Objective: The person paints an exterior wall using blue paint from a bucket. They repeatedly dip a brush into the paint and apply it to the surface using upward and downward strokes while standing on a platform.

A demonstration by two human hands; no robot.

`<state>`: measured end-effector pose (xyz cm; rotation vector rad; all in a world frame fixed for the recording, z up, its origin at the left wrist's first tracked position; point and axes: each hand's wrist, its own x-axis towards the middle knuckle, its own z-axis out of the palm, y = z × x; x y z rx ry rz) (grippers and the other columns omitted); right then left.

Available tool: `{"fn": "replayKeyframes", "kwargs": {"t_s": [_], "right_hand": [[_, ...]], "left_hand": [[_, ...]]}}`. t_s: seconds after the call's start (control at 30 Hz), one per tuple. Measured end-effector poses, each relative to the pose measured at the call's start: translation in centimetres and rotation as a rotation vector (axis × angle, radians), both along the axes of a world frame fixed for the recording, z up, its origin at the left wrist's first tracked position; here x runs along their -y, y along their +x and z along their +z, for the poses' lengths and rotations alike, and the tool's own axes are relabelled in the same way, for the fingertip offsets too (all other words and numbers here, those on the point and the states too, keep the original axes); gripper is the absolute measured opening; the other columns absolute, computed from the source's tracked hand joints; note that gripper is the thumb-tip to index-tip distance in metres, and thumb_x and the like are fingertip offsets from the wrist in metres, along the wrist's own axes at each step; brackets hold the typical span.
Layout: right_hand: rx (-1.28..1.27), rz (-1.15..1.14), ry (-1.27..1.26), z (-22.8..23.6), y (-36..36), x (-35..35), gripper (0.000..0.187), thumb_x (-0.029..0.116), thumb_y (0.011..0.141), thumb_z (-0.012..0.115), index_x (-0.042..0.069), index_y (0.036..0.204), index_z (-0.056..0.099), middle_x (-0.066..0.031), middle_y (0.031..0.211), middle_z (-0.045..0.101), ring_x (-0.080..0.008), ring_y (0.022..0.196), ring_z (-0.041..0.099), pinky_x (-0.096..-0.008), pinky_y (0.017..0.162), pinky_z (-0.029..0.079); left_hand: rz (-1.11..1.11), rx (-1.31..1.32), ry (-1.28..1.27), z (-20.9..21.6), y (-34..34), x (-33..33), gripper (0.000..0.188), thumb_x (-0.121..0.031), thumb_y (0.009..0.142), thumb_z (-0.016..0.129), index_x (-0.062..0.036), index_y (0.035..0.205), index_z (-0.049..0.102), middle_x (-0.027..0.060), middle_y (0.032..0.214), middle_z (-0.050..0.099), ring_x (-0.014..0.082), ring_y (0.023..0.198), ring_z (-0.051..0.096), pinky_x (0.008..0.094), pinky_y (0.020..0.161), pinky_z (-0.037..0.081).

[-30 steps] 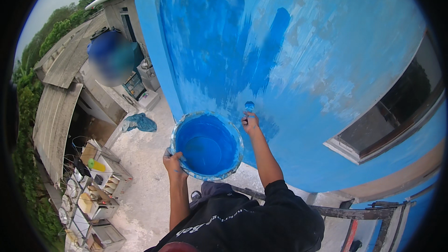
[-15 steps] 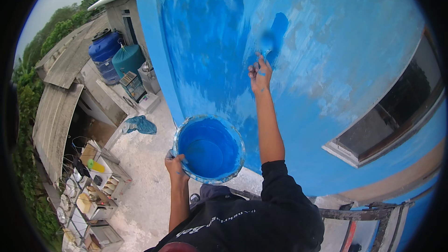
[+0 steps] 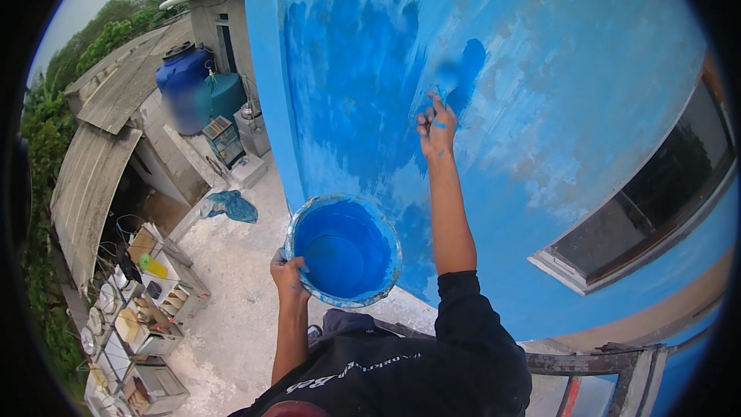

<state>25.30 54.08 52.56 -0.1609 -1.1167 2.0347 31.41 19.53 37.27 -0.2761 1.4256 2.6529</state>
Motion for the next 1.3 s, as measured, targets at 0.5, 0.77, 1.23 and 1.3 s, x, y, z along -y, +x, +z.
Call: {"fn": "replayKeyframes", "kwargs": {"t_s": [0.5, 0.77, 1.23, 1.3], "right_hand": [[0.325, 0.219, -0.817, -15.6, -4.1, -2.4, 0.028, 0.016, 0.097, 0.052, -0.002, 0.118, 0.048, 0.0006, 0.063, 0.038, -0.009, 0.053, 0.042, -0.0234, 0.04, 0.033], [0.017, 0.116, -0.139, 1.8, -4.1, -0.5, 0.034, 0.014, 0.1, 0.046, -0.008, 0.125, 0.047, -0.0007, 0.063, 0.041, -0.0114, 0.052, 0.043, -0.0271, 0.042, 0.035], [0.272, 0.088, -0.668, -16.7, -4.6, -0.5, 0.034, 0.014, 0.099, 0.048, -0.002, 0.129, 0.05, 0.0004, 0.064, 0.042, -0.0134, 0.058, 0.045, -0.0278, 0.046, 0.037], [0.313, 0.07, -0.731, -15.6, -4.2, 0.4, 0.035, 0.01, 0.097, 0.047, -0.004, 0.13, 0.049, 0.0002, 0.064, 0.042, -0.013, 0.058, 0.045, -0.0275, 0.046, 0.038]], "left_hand": [[-0.032, -0.024, 0.023, 1.1, 0.4, -0.2, 0.02, 0.015, 0.061, 0.049, -0.0044, 0.067, 0.044, 0.0092, 0.061, 0.055, 0.0141, 0.042, 0.049, 0.0265, 0.039, 0.042], [0.005, 0.004, -0.008, 1.1, 0.5, 0.0, 0.022, 0.015, 0.06, 0.049, -0.0049, 0.066, 0.044, 0.009, 0.059, 0.054, 0.0139, 0.041, 0.048, 0.0263, 0.037, 0.041], [-0.044, 0.003, 0.014, 0.3, 0.0, -0.5, 0.02, 0.015, 0.063, 0.049, -0.0038, 0.069, 0.047, 0.0089, 0.059, 0.056, 0.0144, 0.041, 0.05, 0.0266, 0.039, 0.042], [-0.036, 0.012, -0.002, 0.5, -0.1, -0.3, 0.02, 0.015, 0.063, 0.049, -0.0035, 0.069, 0.047, 0.0091, 0.059, 0.056, 0.0145, 0.041, 0.05, 0.0267, 0.039, 0.042]]}}
